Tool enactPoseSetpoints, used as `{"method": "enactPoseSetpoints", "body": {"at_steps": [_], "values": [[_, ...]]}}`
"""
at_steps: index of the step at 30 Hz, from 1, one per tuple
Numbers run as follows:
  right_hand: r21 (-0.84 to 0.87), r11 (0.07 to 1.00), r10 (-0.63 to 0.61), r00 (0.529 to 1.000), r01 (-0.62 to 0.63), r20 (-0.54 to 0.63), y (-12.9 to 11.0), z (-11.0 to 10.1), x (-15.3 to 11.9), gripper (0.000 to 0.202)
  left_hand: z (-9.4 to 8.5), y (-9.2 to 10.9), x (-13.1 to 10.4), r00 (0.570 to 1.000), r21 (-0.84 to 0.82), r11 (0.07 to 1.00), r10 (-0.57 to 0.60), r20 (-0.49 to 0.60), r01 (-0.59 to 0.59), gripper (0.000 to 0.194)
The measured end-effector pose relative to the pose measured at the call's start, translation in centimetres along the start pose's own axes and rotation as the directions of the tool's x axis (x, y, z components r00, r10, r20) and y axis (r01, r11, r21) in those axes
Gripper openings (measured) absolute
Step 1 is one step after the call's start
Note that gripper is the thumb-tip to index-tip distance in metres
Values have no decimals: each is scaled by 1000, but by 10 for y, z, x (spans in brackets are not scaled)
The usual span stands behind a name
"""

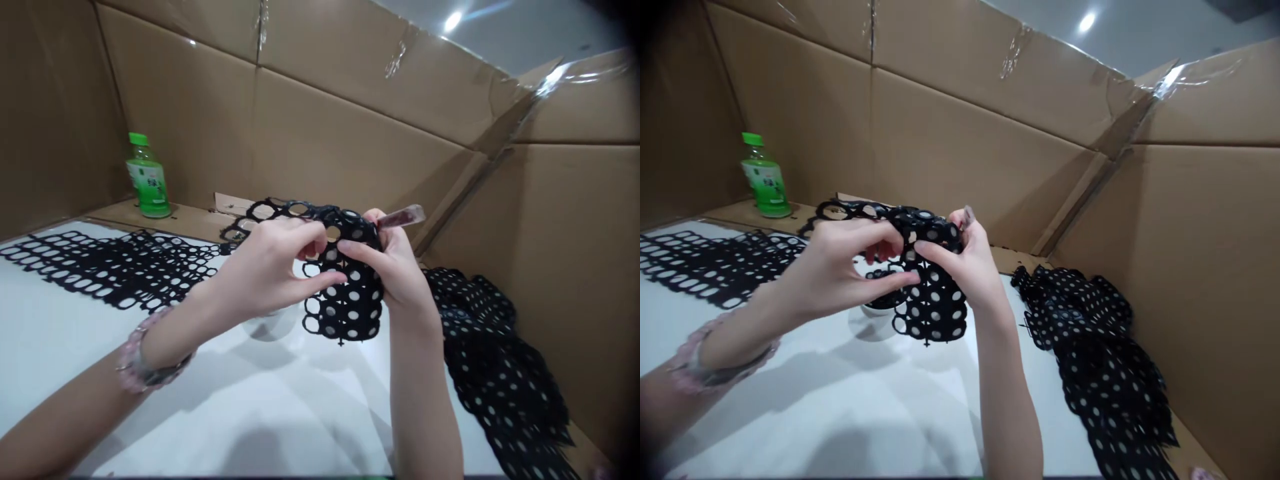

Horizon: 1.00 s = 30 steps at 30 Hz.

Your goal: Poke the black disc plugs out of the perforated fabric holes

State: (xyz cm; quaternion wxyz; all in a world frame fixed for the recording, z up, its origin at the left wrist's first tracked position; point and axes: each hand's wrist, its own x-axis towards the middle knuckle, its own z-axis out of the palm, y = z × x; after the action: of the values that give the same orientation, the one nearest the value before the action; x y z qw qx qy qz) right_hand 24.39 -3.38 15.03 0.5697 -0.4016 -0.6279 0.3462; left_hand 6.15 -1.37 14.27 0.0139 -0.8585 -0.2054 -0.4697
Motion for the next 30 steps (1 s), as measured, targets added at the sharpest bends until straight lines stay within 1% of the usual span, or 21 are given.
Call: {"method": "enactPoseSetpoints", "body": {"at_steps": [1, 3, 7, 9, 12, 15, 19, 22, 24, 26, 28, 30], "values": [[22, 1000, -1, 1000, 1, -10, -1, 4, -2, 37, 5, -2, 0, 999, 21, 1000, -1, -38, 2, 20], [18, 1000, -10, 1000, 10, -17, -2, 8, -5, 35, 9, -4, 0, 997, -4, 1000, -26, -72, 26, 17], [-34, 998, -60, 998, 60, 11, -3, 10, -7, 36, 4, -3, 1, 988, -167, 981, -112, -109, 93, 13], [-9, 997, -82, 997, 82, -5, -3, 12, -7, 39, 1, -2, 1, 986, -230, 968, -125, -107, 98, 10], [71, 992, -104, 995, 104, -6, -3, 14, -7, 41, -1, -3, 0, 989, -271, 958, -118, -88, 90, 8], [108, 988, -113, 994, 112, 5, -5, 16, -10, 40, 0, -3, -1, 991, -328, 939, -129, -47, 107, 10], [115, 988, -102, 995, 100, 10, -9, 18, -16, 38, 1, -2, 0, 983, -485, 857, -180, 34, 174, 15], [129, 986, -108, 994, 107, -5, -12, 19, -20, 38, 1, -1, 1, 978, -557, 805, -192, 82, 205, 14], [121, 986, -111, 993, 114, -29, -12, 20, -21, 38, 3, 0, 2, 979, -558, 806, -191, 70, 197, 14], [88, 988, -118, 990, 124, -73, -11, 21, -21, 37, 6, 2, 1, 983, -497, 852, -181, 13, 164, 16], [52, 989, -134, 984, 141, -116, -8, 23, -20, 36, 12, 4, 1, 986, -375, 922, -142, -87, 100, 18], [38, 988, -140, 981, 147, -135, -6, 26, -19, 34, 18, 6, 1, 976, -242, 970, -82, -201, 31, 19]]}}
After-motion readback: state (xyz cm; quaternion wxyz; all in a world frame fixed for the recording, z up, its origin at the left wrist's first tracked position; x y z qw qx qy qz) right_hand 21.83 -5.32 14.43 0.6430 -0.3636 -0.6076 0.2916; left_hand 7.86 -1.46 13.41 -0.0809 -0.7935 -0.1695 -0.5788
